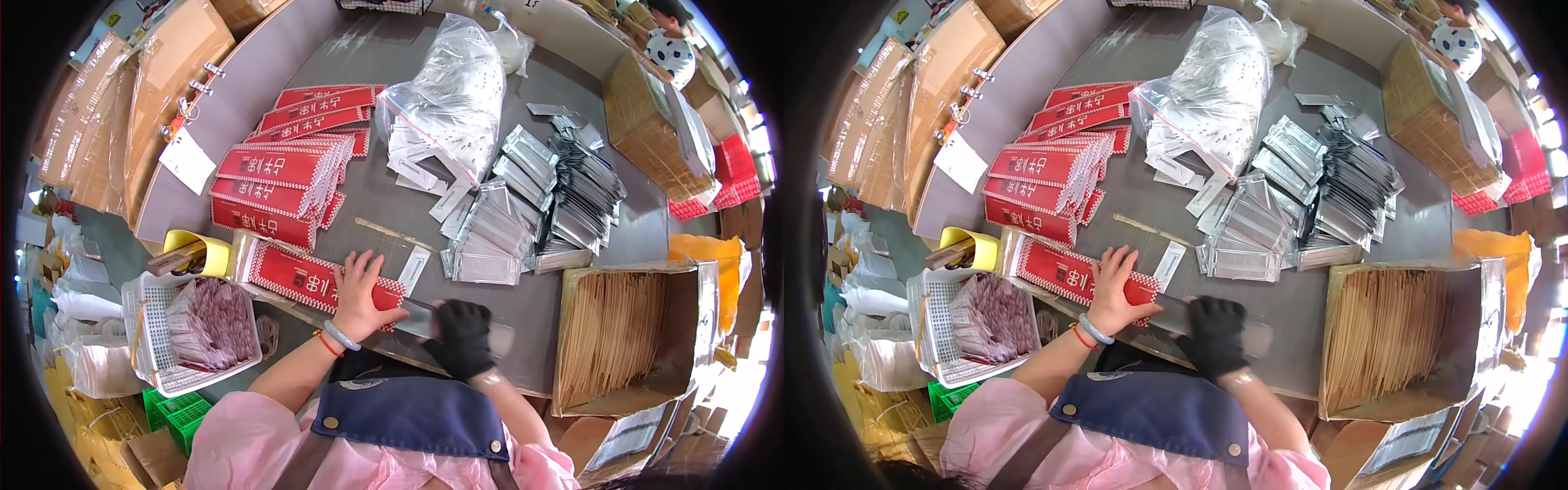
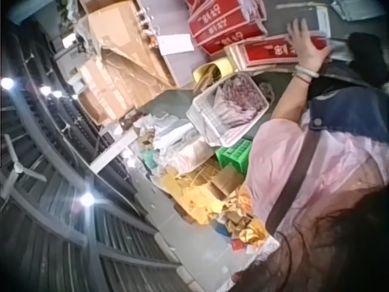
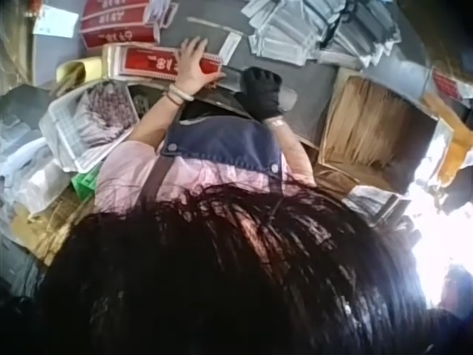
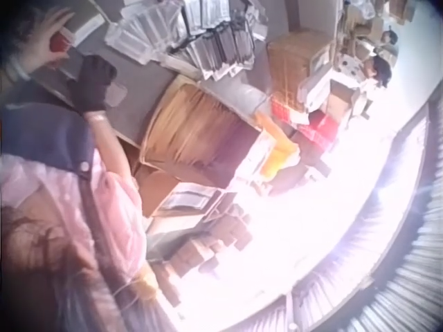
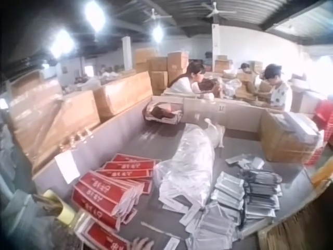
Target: Placing individual pairs of wooden chopsticks into plastic sleeves and organizing them for shipment.
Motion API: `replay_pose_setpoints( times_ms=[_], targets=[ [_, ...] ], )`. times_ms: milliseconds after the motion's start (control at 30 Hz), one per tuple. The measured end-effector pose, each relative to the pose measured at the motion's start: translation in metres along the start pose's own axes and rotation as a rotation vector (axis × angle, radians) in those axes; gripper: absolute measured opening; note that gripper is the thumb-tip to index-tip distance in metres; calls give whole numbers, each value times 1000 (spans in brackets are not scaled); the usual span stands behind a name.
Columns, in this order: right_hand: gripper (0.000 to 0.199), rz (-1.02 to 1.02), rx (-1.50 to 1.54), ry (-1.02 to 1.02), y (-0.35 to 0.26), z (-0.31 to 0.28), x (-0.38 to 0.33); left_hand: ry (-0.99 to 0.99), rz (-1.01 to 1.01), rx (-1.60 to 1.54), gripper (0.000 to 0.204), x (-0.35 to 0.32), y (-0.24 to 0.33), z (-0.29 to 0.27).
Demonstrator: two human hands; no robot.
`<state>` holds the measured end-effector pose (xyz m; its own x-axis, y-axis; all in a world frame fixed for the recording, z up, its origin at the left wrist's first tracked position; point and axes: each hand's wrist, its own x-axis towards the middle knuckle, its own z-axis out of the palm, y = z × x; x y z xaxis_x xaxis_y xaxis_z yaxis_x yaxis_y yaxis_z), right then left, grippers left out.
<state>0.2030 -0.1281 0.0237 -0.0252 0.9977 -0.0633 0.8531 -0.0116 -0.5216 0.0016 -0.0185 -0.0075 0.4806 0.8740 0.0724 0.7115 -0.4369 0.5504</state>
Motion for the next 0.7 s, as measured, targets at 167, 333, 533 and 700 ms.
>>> replay_pose_setpoints(
  times_ms=[167,333,533,700],
  targets=[
    [61,-78,-47,282,10,-16,2,3,82,-3,74,20,8,1],
    [26,474,50,812,113,-54,-85,-43,41,180,38,66,18,9],
    [33,842,-146,667,194,-68,-201,-62,74,16,19,83,0,9],
    [27,923,-316,400,183,-75,-183,145,150,-250,34,76,30,-10]
  ],
)
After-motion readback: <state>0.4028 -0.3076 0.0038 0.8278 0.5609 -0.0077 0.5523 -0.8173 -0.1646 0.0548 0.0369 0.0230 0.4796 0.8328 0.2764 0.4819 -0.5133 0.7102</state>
